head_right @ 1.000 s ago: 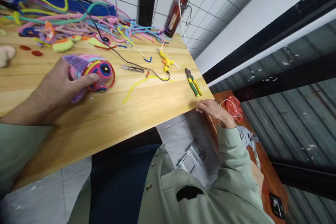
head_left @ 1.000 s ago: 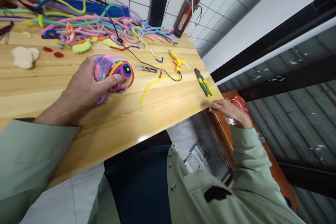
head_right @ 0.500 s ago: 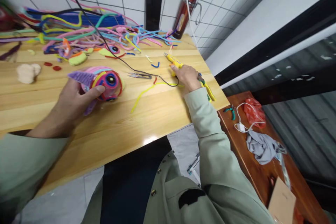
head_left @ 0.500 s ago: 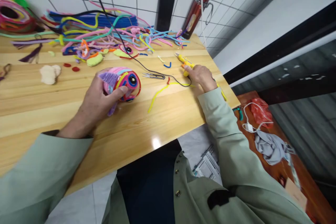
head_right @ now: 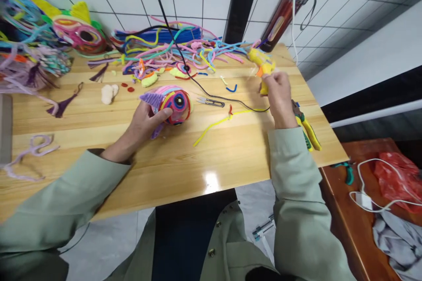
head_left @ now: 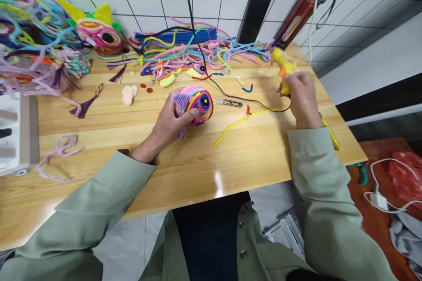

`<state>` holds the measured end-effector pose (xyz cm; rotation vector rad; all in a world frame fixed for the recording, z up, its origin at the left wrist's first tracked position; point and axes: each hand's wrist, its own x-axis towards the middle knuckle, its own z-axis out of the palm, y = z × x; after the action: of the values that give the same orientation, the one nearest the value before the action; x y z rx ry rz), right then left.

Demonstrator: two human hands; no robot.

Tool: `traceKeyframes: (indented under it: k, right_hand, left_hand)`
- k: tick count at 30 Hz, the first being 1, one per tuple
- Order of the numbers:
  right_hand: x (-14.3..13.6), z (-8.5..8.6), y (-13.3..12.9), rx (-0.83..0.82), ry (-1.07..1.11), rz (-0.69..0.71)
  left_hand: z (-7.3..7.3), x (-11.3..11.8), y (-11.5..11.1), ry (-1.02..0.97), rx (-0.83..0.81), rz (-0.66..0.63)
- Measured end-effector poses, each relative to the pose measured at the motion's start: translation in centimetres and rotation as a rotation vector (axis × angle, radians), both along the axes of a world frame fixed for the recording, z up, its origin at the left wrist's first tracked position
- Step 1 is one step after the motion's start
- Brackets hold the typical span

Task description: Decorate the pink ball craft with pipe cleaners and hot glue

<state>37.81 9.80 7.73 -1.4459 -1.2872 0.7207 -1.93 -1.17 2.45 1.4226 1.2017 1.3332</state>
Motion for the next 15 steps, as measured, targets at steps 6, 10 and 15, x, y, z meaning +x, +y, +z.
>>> traceKeyframes:
  k: [6,10,15]
  right_hand:
    - [-7.9,4.4,-5.8,0.021,0.359,0.517]
    - [-11.4,3.7,-8.6,-0.067,0.292,0.671]
    - [-11.2,1.5,-10.2,-0.100,0.178,0.762]
  left_hand:
    - [0.6,-0.3,-0.3,-0.022,-0.079,-0.032]
    - [0.9,-0.4,-0.5,0.008,-0.067,-0.016]
    - [1.0,-0.5,-0.6,0.025,-0.034,-0.044]
